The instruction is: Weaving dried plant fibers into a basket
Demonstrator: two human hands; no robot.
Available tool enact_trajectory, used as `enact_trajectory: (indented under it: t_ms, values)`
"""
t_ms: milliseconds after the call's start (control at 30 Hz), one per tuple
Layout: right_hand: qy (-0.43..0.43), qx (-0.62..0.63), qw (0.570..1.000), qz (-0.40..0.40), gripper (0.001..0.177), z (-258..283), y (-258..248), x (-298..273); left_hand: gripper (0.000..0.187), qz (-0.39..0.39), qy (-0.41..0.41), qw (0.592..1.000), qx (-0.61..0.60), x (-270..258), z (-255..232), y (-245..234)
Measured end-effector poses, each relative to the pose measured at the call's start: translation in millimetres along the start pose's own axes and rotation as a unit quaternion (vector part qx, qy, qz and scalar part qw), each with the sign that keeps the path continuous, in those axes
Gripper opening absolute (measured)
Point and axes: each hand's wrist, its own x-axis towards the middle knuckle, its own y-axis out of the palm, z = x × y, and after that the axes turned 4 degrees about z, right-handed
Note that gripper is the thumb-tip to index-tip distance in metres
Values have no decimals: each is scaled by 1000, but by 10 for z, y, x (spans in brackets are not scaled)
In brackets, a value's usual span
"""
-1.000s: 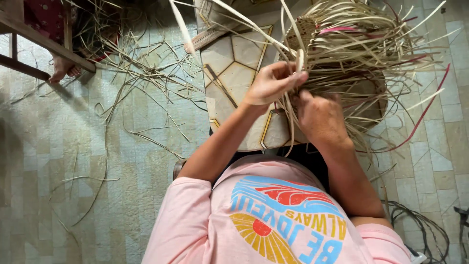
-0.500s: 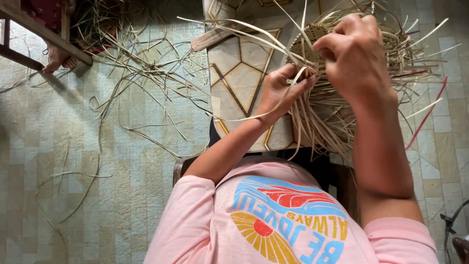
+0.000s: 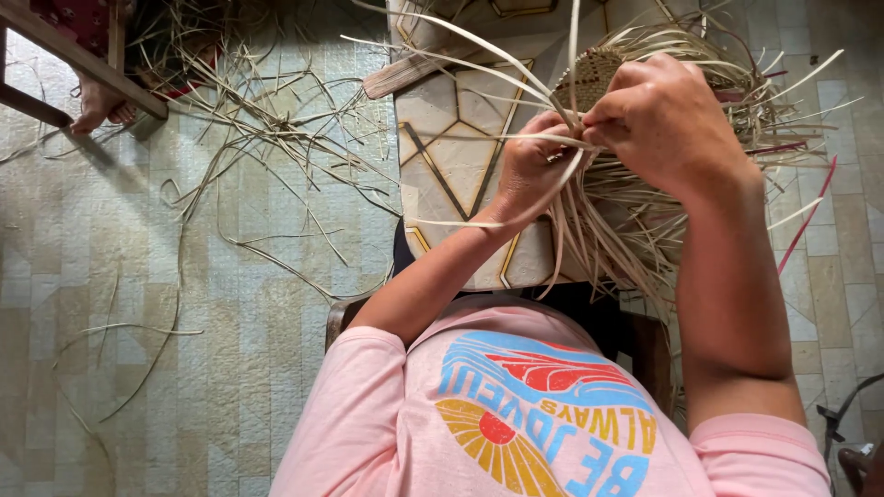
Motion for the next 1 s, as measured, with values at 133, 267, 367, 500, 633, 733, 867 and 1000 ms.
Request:
enact_trajectory:
  t_ms: [133,267,367,500,633,733,867,1000]
  values:
    - [22,-23,998,-57,14,81,52,-50,16,2,-61,989,-131,35,67,-40]
    - [4,78,989,-127,13,12,167,-93,11,19,-108,984,-143,99,106,-82]
    - [-6,177,977,-116,9,-14,138,-107,14,13,-144,944,-297,99,162,-48]
    - [-26,258,961,-93,6,-41,117,-134,14,-4,-181,906,-384,92,226,-30]
    - [-18,95,981,-168,9,166,215,-99,21,-6,-170,925,-341,89,307,66]
    - [-62,95,965,-238,11,751,131,94,35,48,-115,959,-253,163,-122,-36]
    - [-6,173,980,-100,22,1532,344,28,51,-283,-327,875,-219,144,-37,448]
    - [-167,307,895,-277,4,1818,-77,-126,29,-58,-291,921,-253,144,397,315]
